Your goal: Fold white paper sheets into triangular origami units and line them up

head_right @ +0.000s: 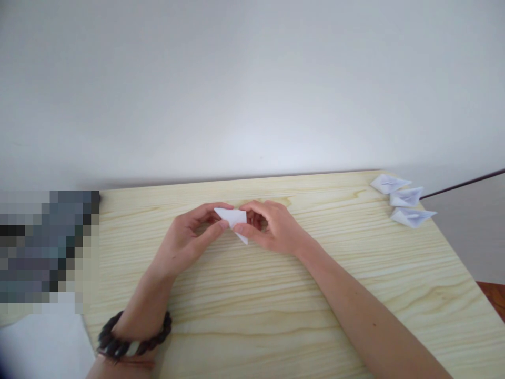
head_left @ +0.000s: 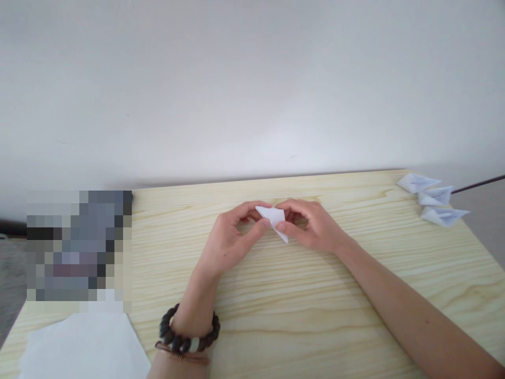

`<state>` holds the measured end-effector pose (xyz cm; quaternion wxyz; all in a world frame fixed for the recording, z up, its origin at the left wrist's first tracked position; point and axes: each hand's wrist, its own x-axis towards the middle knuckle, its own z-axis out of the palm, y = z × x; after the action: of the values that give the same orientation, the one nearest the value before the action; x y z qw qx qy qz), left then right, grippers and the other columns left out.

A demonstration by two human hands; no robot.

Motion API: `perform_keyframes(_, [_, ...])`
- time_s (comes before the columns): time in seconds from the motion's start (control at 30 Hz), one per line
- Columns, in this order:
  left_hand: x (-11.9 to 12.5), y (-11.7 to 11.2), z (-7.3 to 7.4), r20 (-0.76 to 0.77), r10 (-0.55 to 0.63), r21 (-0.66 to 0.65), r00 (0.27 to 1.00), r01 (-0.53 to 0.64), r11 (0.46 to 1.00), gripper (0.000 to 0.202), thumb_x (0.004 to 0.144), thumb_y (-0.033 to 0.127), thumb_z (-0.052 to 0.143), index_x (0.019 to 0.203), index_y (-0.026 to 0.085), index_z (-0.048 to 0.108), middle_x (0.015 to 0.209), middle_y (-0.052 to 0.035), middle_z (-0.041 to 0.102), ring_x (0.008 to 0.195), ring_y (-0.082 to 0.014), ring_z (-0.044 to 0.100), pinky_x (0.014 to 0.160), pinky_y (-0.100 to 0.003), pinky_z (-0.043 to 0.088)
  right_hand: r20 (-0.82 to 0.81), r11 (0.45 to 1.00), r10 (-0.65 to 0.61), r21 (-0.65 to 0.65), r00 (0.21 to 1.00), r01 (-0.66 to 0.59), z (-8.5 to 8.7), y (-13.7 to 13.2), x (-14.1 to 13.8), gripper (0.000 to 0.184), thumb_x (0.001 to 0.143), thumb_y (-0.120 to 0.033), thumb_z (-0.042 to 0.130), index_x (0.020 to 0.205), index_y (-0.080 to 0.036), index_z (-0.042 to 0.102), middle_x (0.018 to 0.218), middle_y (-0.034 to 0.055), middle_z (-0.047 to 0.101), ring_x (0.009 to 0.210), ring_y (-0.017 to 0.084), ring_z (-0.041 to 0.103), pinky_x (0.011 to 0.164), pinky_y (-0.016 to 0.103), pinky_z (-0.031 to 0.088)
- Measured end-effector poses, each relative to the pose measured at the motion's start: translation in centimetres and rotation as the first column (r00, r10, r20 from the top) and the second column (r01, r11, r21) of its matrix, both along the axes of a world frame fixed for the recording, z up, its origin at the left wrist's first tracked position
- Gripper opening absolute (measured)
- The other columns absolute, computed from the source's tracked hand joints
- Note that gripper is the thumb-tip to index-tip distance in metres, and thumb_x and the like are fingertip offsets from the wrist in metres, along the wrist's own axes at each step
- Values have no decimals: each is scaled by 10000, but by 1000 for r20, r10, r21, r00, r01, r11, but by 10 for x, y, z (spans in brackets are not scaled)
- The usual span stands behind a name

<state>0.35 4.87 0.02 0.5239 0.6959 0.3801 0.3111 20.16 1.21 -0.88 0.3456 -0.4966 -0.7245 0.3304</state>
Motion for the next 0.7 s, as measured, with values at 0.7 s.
perform_keyframes(0.7, [-1,-1,1,10,7,96,1000,-8,995,263,847,316,648,1085,211,686,1043,-58,708,912,-178,653,849,-290,496,21,998,59,37,998,-60,3,1,1,167,820,-318,612,872,-161,633,730,14,644,630,126,571,636,264,439])
